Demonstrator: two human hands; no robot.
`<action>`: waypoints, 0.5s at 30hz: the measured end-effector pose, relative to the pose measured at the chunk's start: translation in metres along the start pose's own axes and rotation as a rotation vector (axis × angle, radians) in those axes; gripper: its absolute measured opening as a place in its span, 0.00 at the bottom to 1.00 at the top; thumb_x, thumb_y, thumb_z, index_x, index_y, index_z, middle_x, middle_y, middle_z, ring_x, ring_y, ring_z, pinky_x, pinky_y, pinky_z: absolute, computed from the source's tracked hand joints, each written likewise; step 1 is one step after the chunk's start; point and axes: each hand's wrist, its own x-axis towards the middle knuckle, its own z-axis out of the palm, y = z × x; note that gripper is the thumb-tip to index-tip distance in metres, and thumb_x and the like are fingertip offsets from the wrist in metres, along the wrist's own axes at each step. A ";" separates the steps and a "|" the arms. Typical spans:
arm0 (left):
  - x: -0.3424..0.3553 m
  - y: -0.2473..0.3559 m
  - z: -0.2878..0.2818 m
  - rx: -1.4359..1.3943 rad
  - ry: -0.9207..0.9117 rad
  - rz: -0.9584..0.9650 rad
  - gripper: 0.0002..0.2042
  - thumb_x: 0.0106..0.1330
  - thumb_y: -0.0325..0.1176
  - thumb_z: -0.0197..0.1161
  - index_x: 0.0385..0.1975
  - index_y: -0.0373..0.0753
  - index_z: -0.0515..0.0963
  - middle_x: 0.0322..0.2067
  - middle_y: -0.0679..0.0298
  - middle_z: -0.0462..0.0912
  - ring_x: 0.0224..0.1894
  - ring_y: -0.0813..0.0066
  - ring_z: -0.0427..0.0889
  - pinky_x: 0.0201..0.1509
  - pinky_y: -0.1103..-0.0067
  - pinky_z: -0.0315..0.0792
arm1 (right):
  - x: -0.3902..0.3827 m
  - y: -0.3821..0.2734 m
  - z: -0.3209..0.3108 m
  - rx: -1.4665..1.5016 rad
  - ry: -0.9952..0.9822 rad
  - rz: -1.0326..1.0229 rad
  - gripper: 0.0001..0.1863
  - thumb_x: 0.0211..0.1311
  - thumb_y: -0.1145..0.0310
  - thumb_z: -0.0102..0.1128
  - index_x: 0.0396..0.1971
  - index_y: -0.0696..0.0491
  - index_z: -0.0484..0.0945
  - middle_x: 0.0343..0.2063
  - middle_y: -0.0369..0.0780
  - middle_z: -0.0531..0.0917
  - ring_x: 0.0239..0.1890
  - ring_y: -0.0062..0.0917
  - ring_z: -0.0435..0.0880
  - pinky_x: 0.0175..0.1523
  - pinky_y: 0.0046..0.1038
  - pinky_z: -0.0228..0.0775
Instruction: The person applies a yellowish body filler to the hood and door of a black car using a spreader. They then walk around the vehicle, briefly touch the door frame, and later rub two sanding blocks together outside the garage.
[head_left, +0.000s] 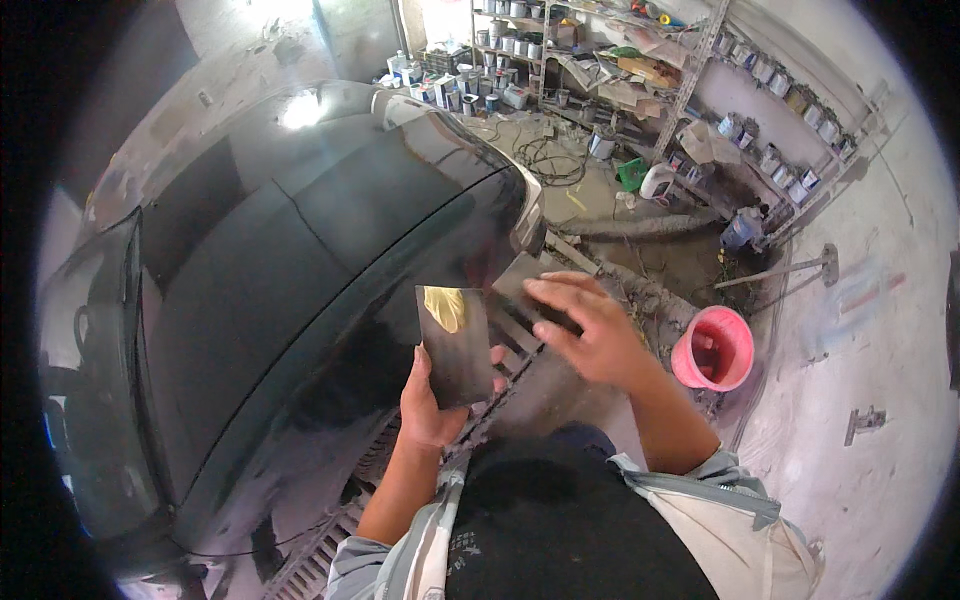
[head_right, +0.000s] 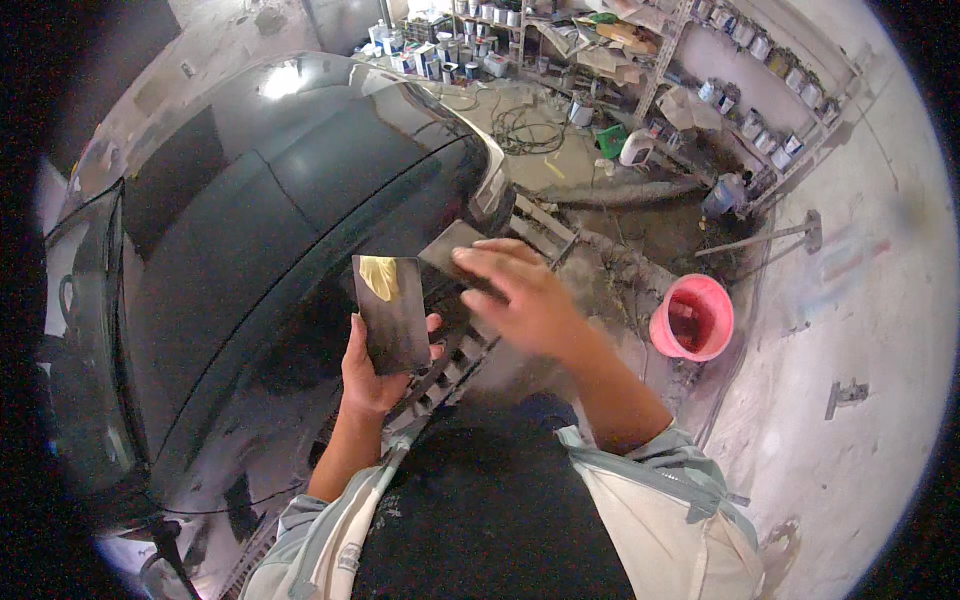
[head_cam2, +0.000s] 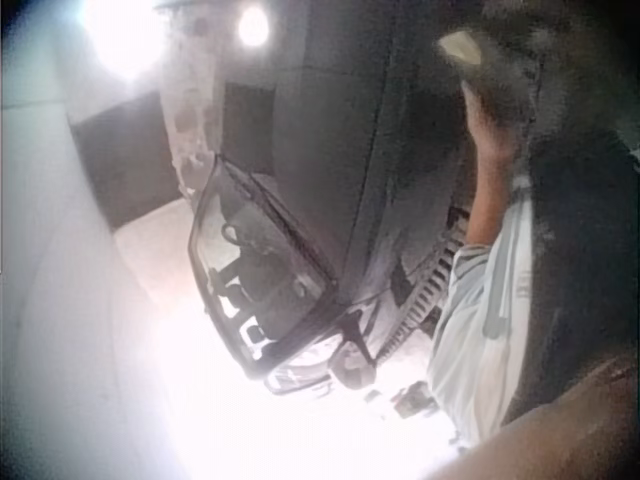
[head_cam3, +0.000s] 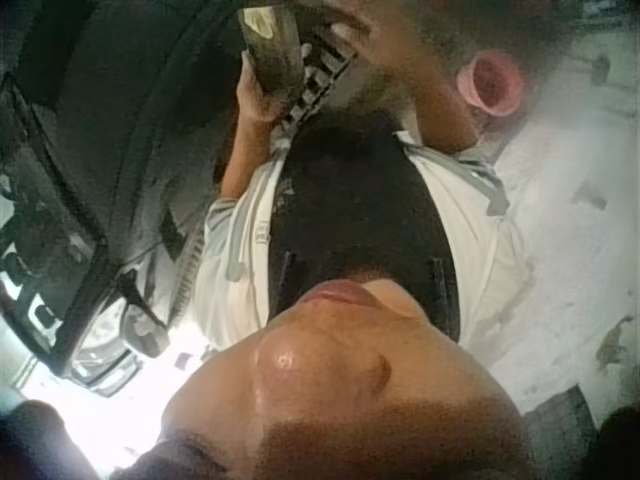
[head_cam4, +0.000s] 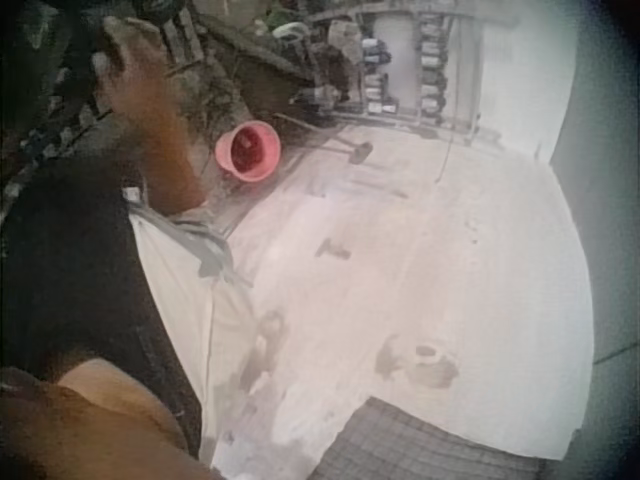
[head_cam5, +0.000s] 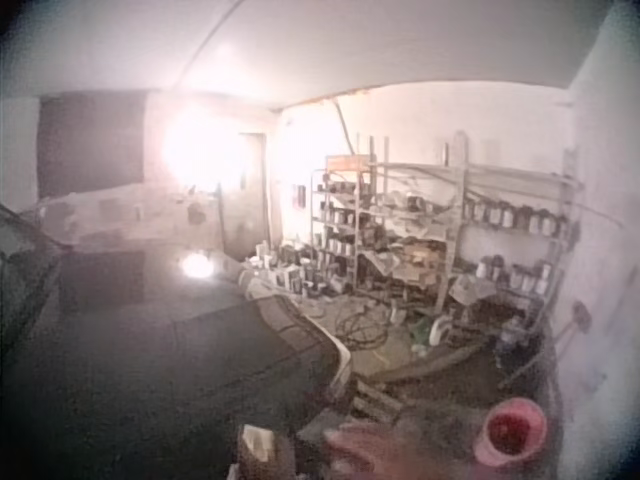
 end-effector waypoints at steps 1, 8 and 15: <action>0.002 -0.003 0.002 -0.004 0.014 0.020 0.32 0.71 0.58 0.46 0.66 0.41 0.59 0.59 0.55 0.70 0.58 0.55 0.74 0.55 0.56 0.72 | -0.002 -0.008 0.007 -0.083 0.018 -0.075 0.23 0.55 0.65 0.66 0.53 0.49 0.77 0.55 0.39 0.79 0.57 0.34 0.75 0.63 0.42 0.60; 0.008 -0.004 0.000 0.074 0.187 0.151 0.27 0.75 0.52 0.42 0.64 0.38 0.61 0.57 0.55 0.73 0.57 0.61 0.74 0.61 0.64 0.69 | -0.005 -0.023 0.044 -0.345 0.062 -0.248 0.19 0.55 0.67 0.62 0.50 0.48 0.78 0.52 0.33 0.81 0.56 0.30 0.75 0.58 0.40 0.61; 0.014 0.013 -0.014 0.731 0.127 0.343 0.25 0.76 0.47 0.41 0.63 0.33 0.63 0.59 0.54 0.72 0.60 0.62 0.73 0.61 0.67 0.70 | -0.023 0.018 0.061 -0.291 -0.057 -0.221 0.19 0.55 0.68 0.60 0.49 0.47 0.79 0.51 0.32 0.81 0.56 0.28 0.75 0.58 0.40 0.61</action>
